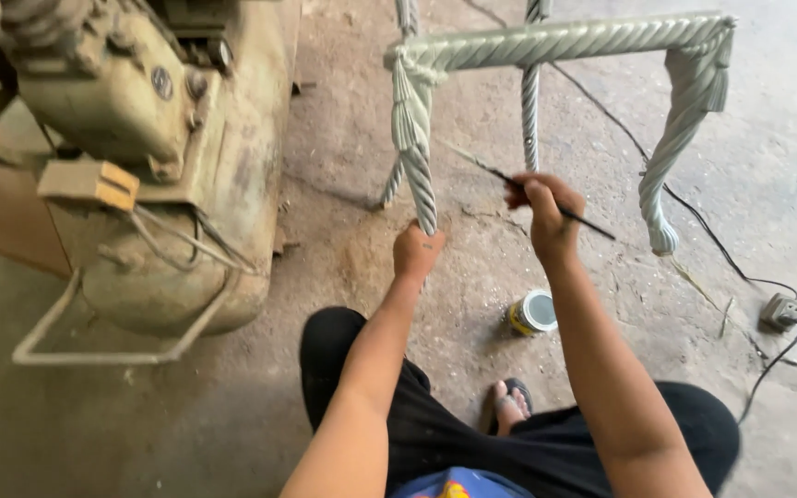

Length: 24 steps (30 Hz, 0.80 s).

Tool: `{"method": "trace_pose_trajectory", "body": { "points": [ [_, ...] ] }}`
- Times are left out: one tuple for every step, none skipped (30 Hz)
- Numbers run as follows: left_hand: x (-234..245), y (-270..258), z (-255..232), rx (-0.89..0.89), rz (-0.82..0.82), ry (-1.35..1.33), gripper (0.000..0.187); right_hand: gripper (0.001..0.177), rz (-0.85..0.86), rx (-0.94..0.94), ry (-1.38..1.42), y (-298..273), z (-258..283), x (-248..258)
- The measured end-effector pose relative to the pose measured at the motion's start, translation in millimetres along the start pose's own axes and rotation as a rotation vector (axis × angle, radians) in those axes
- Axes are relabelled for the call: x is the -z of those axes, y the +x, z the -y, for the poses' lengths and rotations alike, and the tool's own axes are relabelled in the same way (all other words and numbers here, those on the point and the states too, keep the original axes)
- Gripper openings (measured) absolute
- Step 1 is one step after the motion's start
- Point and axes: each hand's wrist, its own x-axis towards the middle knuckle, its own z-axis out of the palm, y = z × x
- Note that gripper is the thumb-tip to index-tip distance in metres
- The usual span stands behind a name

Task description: The person paints a twisted metal table leg using a small brush and a can of light-colored paint. They repeatedly dip the brush into the paint can and apply paint to the leg's grooves and surface.

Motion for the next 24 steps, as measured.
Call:
{"method": "trace_pose_trajectory", "body": {
  "points": [
    [-5, 15, 3, -0.025, 0.007, 0.007, 0.039, 0.022, -0.020, 0.017, -0.001, 9, -4, -3],
    [-15, 16, 14, -0.014, -0.002, 0.017, 0.037, 0.023, -0.038, 0.006, -0.001, 4, -8, 0],
    [-26, 17, 26, -0.003, -0.010, 0.028, 0.036, 0.024, -0.055, -0.006, -0.001, -1, -12, 3],
    [-21, 12, 20, -0.010, 0.011, 0.038, 0.036, 0.024, -0.078, -0.010, -0.009, 1, 2, -10],
    [-16, 6, 13, 0.003, -0.002, 0.059, 0.035, 0.023, -0.065, 0.026, -0.032, 3, 16, -23],
    [-10, 2, 4, 0.013, -0.022, 0.081, 0.034, 0.022, -0.049, 0.067, -0.050, 9, 31, -35],
    [-7, 2, 4, 0.001, -0.008, 0.091, 0.034, 0.022, -0.069, 0.068, -0.054, 11, 45, -46],
    [-6, 1, 3, -0.004, -0.020, 0.082, 0.034, 0.022, -0.060, 0.115, -0.054, 14, 60, -56],
    [-5, 0, 3, -0.010, -0.032, 0.073, 0.034, 0.022, -0.051, 0.161, -0.055, 18, 74, -67],
    [-2, -5, 1, -0.011, -0.028, 0.073, 0.034, 0.022, -0.054, 0.160, -0.058, 16, 72, -67],
    [-1, -9, -1, -0.015, -0.031, 0.082, 0.034, 0.021, -0.052, 0.169, -0.134, 14, 70, -66],
    [1, -12, -3, -0.020, -0.033, 0.092, 0.034, 0.020, -0.051, 0.176, -0.209, 13, 67, -66],
    [1, -10, 2, -0.022, -0.028, 0.094, 0.034, 0.020, -0.055, 0.174, -0.212, 2, 62, -54],
    [-3, -11, 8, 0.005, 0.003, 0.117, 0.040, 0.020, -0.054, 0.107, -0.248, -9, 57, -39],
    [-8, -11, 14, 0.031, 0.034, 0.140, 0.045, 0.019, -0.053, 0.039, -0.283, -19, 51, -24],
    [-8, -17, 15, 0.052, 0.046, 0.136, 0.045, 0.019, -0.043, 0.018, -0.292, -34, 43, 4],
    [-8, -22, 17, 0.057, 0.053, 0.142, 0.050, 0.018, -0.060, -0.041, -0.372, -48, 34, 32],
    [-7, -21, 16, 0.056, 0.053, 0.144, 0.056, 0.018, -0.074, -0.090, -0.449, -56, 25, 57],
    [-2, -32, 15, 0.072, 0.057, 0.138, 0.056, 0.018, -0.062, -0.102, -0.456, -73, 0, 90],
    [3, -41, 11, 0.113, 0.058, 0.126, 0.057, 0.018, -0.079, -0.198, -0.528, -87, -24, 125],
    [5, -49, 6, 0.154, 0.058, 0.114, 0.058, 0.019, -0.096, -0.294, -0.600, -99, -48, 162],
    [5, -49, 5, 0.176, 0.071, 0.115, 0.058, 0.019, -0.087, -0.317, -0.610, -109, -56, 173],
    [2, -48, 4, 0.207, 0.081, 0.105, 0.065, 0.020, -0.102, -0.410, -0.628, -118, -64, 185],
    [0, -55, 9, 0.248, 0.106, 0.110, 0.073, 0.022, -0.125, -0.524, -0.647, -142, -70, 198]
  ]
}}
